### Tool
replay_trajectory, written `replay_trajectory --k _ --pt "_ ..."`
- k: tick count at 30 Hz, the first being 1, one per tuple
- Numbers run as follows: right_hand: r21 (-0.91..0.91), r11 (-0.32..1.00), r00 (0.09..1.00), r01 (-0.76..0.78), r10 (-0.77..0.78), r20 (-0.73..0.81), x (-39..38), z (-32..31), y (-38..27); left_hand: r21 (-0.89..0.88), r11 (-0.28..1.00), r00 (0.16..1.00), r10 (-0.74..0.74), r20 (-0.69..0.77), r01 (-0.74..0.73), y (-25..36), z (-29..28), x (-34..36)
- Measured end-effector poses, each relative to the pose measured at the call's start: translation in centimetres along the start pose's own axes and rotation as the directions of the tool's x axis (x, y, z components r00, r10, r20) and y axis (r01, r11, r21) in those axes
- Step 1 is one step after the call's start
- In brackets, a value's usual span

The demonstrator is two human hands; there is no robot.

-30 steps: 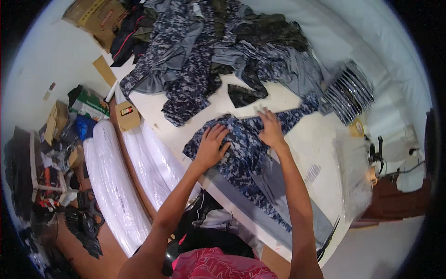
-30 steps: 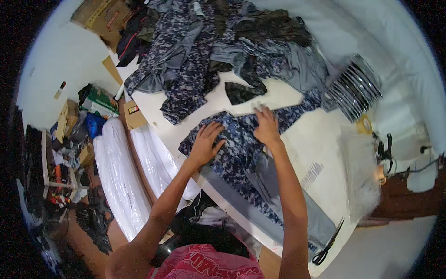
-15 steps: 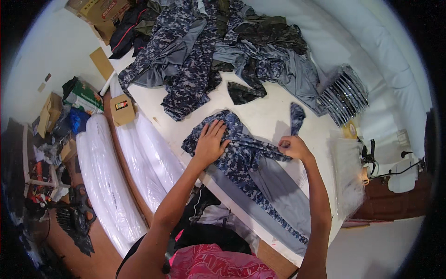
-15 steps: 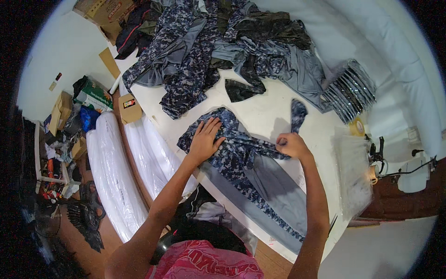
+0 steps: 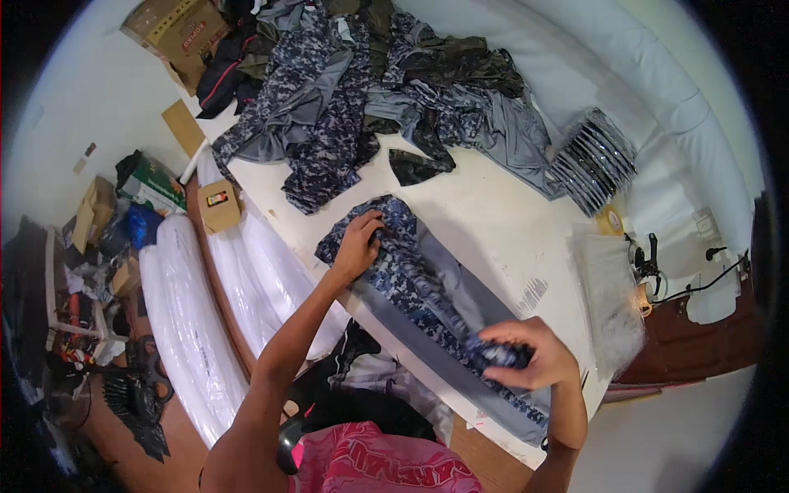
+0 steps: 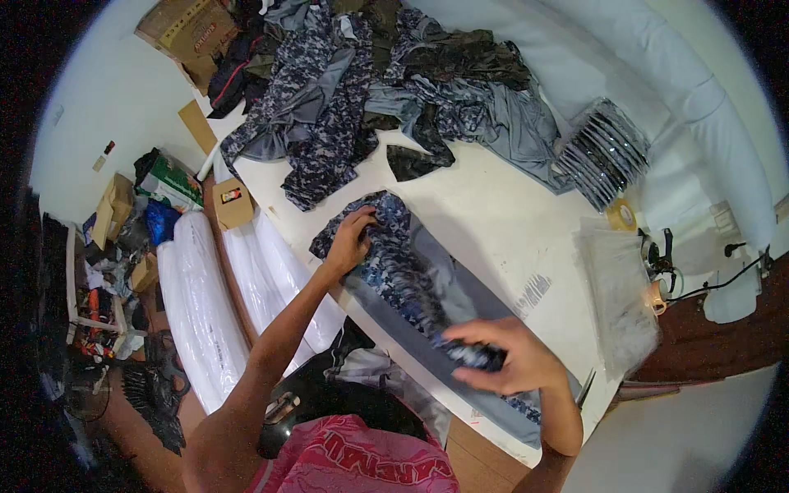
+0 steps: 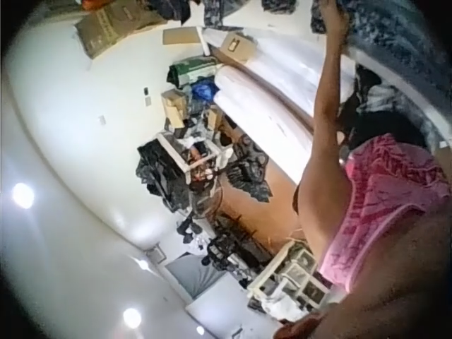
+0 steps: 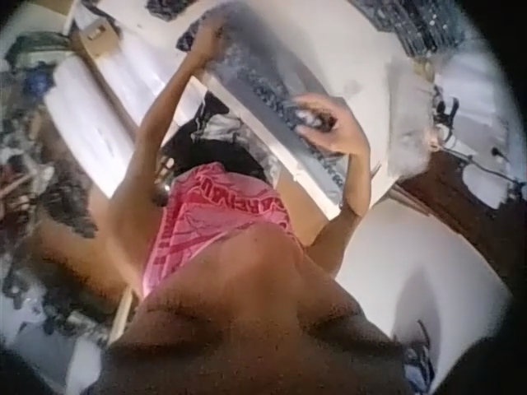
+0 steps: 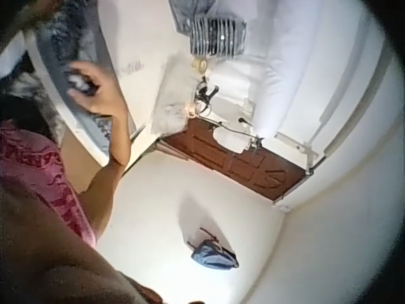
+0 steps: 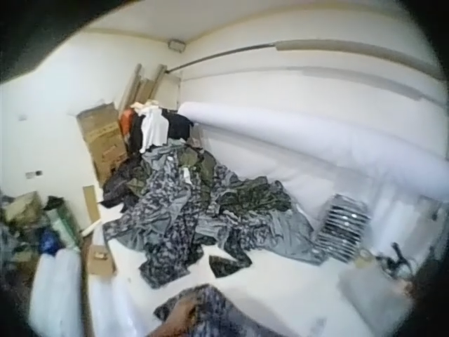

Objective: The recorder trims threads or labels from camouflage garments with scissors and سپس folds the items on a work table.

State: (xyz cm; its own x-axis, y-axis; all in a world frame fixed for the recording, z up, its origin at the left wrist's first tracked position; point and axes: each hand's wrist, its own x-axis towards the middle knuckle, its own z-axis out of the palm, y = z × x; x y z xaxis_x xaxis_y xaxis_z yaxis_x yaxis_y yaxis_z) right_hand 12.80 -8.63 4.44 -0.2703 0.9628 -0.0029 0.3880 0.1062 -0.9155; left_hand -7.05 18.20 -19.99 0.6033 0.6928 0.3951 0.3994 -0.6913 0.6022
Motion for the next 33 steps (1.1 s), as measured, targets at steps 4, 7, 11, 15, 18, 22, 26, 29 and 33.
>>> replay_trajectory --k 4,7,11,15,18,22,26,29,33 --pt "0.161 0.962 0.954 0.22 -0.246 0.168 2.6 2.3 -1.9 -0.169 0.982 0.992 0.074 -0.099 -0.09 0.2 -1.8 0.4" --pt "0.191 0.952 0.913 0.237 -0.286 0.29 3.4 2.9 -2.5 -0.126 0.978 0.985 0.159 -0.07 -0.167 -0.3 -3.4 -0.1" --pt "0.207 0.949 0.916 0.237 -0.29 0.279 2.8 3.1 -1.8 0.039 0.991 0.974 0.117 0.193 -0.127 -0.7 -4.4 -0.6" --pt "0.178 0.971 0.966 0.163 -0.194 0.173 0.4 1.8 -1.4 -0.025 0.987 0.969 0.162 0.188 -0.161 -1.3 -5.2 -0.1" --pt "0.142 0.988 0.99 0.053 -0.071 0.121 -2.2 0.6 -0.2 0.009 0.99 0.969 0.139 0.207 -0.144 -3.0 -5.7 0.2" --pt "0.043 0.998 0.997 0.044 -0.04 -0.072 -8.7 -0.1 2.9 0.015 0.959 0.936 0.274 0.221 -0.284 -2.3 -5.7 2.6" --pt "0.059 0.98 0.98 -0.189 0.192 -0.051 -11.1 -0.5 3.8 0.107 0.946 0.933 0.276 0.23 -0.306 -2.3 -5.9 3.0" --pt "-0.021 0.904 0.891 -0.427 0.417 -0.178 -13.2 -0.6 6.6 0.242 0.937 0.944 0.182 0.277 -0.252 -1.7 -5.6 2.9" --pt "-0.429 0.479 0.641 -0.766 0.518 -0.566 -17.6 0.6 11.0 0.295 0.916 0.936 0.181 0.303 -0.273 0.8 -4.9 3.3"
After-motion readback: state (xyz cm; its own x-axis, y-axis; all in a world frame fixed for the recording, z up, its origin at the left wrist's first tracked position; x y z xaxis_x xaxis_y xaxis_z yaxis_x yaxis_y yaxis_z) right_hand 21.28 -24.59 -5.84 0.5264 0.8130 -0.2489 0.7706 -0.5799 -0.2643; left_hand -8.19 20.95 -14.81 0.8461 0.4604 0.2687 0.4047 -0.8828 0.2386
